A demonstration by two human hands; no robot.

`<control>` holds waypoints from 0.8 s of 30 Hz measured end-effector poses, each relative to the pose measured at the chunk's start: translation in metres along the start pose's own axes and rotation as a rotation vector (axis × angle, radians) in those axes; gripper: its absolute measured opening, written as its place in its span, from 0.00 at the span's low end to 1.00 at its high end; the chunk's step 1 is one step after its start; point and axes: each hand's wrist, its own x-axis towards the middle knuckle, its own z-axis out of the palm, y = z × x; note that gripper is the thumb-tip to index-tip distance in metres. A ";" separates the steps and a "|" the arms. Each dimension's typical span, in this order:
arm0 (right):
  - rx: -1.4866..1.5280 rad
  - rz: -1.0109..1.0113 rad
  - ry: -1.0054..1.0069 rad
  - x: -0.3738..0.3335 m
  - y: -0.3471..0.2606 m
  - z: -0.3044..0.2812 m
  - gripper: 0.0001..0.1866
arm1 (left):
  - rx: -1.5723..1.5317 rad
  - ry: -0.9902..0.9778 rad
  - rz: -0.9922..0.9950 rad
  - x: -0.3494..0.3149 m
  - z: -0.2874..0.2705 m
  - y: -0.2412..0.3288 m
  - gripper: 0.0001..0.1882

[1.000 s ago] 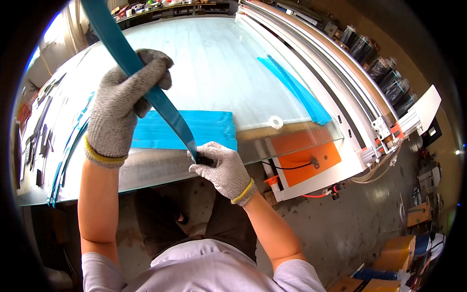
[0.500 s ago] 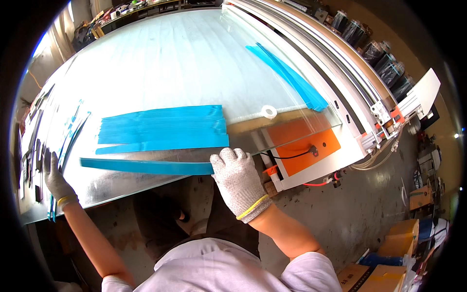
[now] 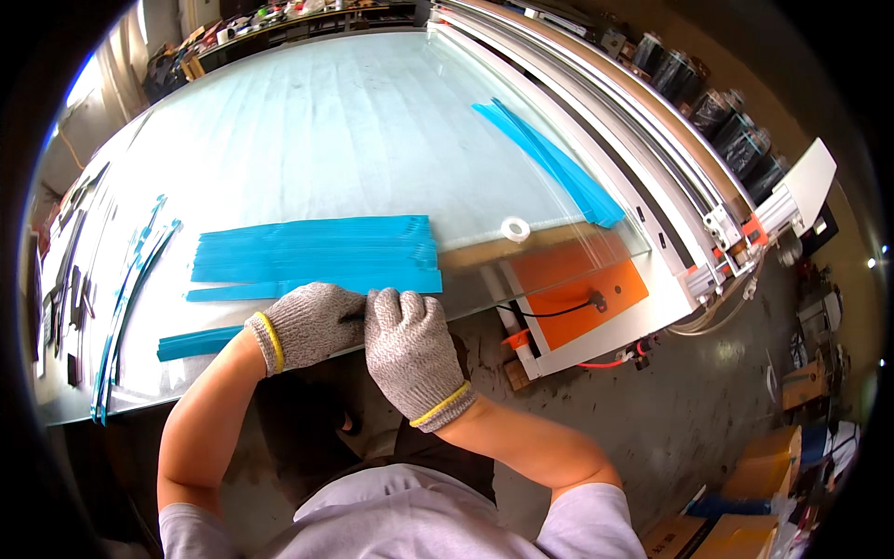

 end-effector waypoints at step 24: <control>1.481 0.532 0.385 -0.034 0.010 -0.001 0.14 | 0.266 0.510 0.130 -0.044 0.024 0.042 0.07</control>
